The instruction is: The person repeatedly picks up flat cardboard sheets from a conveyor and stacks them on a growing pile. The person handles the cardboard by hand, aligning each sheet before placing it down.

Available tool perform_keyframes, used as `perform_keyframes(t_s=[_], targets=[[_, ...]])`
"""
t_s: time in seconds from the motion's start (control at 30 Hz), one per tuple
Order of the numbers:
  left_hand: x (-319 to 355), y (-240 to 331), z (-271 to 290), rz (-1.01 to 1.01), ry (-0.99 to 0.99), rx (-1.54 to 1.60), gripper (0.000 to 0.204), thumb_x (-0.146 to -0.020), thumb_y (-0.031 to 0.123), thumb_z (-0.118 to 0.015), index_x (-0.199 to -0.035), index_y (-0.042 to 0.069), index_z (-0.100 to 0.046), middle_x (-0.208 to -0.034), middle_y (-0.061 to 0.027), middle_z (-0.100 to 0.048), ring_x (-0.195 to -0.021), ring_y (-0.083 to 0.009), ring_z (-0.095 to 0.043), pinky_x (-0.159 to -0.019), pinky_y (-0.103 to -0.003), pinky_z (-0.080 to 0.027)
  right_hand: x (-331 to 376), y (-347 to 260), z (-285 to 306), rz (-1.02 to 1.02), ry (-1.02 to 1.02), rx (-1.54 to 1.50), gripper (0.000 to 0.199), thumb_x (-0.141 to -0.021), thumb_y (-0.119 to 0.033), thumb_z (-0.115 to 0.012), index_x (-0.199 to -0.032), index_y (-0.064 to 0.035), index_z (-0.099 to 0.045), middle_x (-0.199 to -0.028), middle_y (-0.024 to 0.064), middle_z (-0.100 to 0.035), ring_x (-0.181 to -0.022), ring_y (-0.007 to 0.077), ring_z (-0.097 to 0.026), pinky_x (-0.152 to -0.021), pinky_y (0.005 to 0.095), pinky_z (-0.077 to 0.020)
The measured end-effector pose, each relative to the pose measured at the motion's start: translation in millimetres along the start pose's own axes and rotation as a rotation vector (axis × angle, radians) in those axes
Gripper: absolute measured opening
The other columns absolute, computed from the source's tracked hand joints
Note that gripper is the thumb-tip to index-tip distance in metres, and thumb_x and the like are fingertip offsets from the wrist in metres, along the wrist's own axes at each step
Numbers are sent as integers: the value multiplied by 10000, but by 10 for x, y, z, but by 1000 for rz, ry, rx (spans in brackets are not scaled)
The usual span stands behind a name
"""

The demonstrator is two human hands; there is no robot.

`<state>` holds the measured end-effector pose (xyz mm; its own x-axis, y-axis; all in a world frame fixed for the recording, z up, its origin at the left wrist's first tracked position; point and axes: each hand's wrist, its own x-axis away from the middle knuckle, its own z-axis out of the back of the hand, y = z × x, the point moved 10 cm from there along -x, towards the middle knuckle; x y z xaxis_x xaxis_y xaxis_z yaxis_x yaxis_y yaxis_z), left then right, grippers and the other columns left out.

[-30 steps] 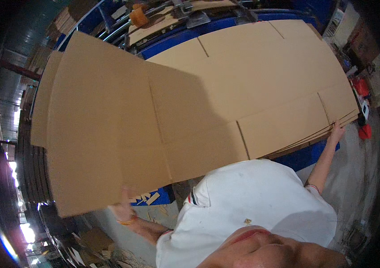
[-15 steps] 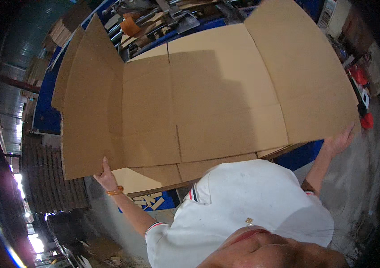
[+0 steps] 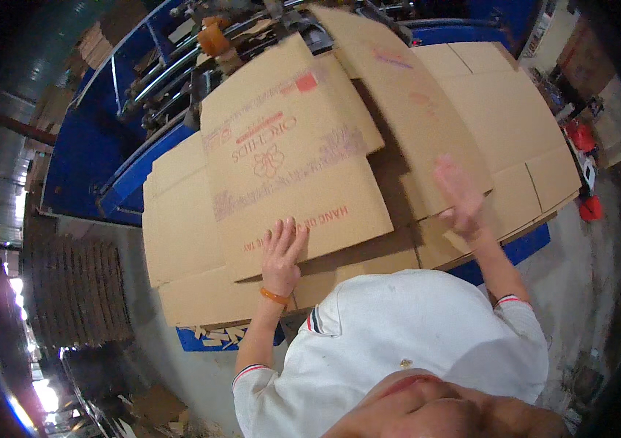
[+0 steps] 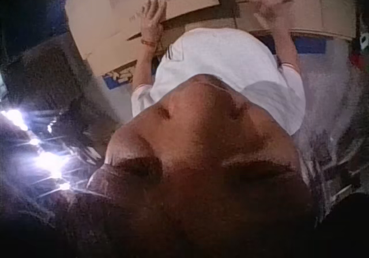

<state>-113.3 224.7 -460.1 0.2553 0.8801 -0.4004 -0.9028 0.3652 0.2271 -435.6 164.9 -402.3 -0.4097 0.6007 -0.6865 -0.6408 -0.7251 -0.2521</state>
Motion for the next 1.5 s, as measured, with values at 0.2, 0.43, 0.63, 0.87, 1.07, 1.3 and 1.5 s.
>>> perform_keyframes(t_s=[0.2, 0.43, 0.63, 0.87, 1.07, 1.3, 1.5], targets=[[23, 10, -251, 65, -144, -25, 690, -688, -78, -552, -1308, 225, -544, -1410, -86, -448, -1306, -332, -402, -1067, -546, -288, 312, -195, -673, 52, -303, 262, 655, -794, -572, -545, -1198, -59, -587, -1256, 168, -559, -1171, 367, -522, -984, 457, -430], [-67, -62, -218, 47, -79, 17, 753, -637, -146, -509, -1308, 192, -547, -1403, -95, -455, -1316, -332, -390, -1081, -524, -283, 212, -193, -695, 92, -245, 251, 603, -743, -487, -632, -1181, -75, -595, -1245, 144, -568, -1131, 352, -550, -945, 424, -467], [17, -99, -157, 60, -72, 43, 718, -651, -141, -505, -1290, 182, -565, -1405, -99, -454, -1318, -333, -388, -1088, -499, -284, 215, -106, -547, 53, -368, 236, 520, -704, -149, -651, -1217, -100, -591, -1308, 129, -539, -1187, 310, -529, -963, 427, -456], [277, 0, 247, 61, 35, 125, 558, -686, -88, -581, -1202, 121, -625, -1303, -160, -540, -1250, -342, -472, -1058, -476, -338, 436, -174, -92, 59, -192, 114, 483, -691, -87, -634, -1173, -113, -633, -1278, 130, -566, -1168, 318, -548, -971, 428, -452], [1242, -1160, 1420, 660, 589, 206, 362, -857, 78, -617, -1180, -66, -537, -1182, -164, -587, -1071, -280, -546, -929, -389, -437, 444, -611, 7, 98, -275, -58, 460, -704, -261, -687, -1143, -138, -632, -1251, 112, -574, -1173, 302, -540, -967, 405, -454], [919, -760, 2550, 136, 1235, -247, 534, -876, 214, -641, -1284, -36, -402, -1231, -163, -513, -1078, -246, -519, -912, -379, -455, 588, -764, -399, 210, -438, -204, 380, -800, -268, -624, -1149, -124, -583, -1319, 97, -506, -1278, 275, -434, -1035, 442, -373], [-1305, -148, -255, 605, 65, 940, 644, -948, 357, -520, -1411, -17, -273, -1347, -171, -456, -1245, -289, -454, -970, -417, -433, 369, -177, -461, -6, -298, -417, 319, -890, -260, -539, -1126, -48, -568, -1298, 142, -500, -1271, 335, -414, -1039, 470, -353]])
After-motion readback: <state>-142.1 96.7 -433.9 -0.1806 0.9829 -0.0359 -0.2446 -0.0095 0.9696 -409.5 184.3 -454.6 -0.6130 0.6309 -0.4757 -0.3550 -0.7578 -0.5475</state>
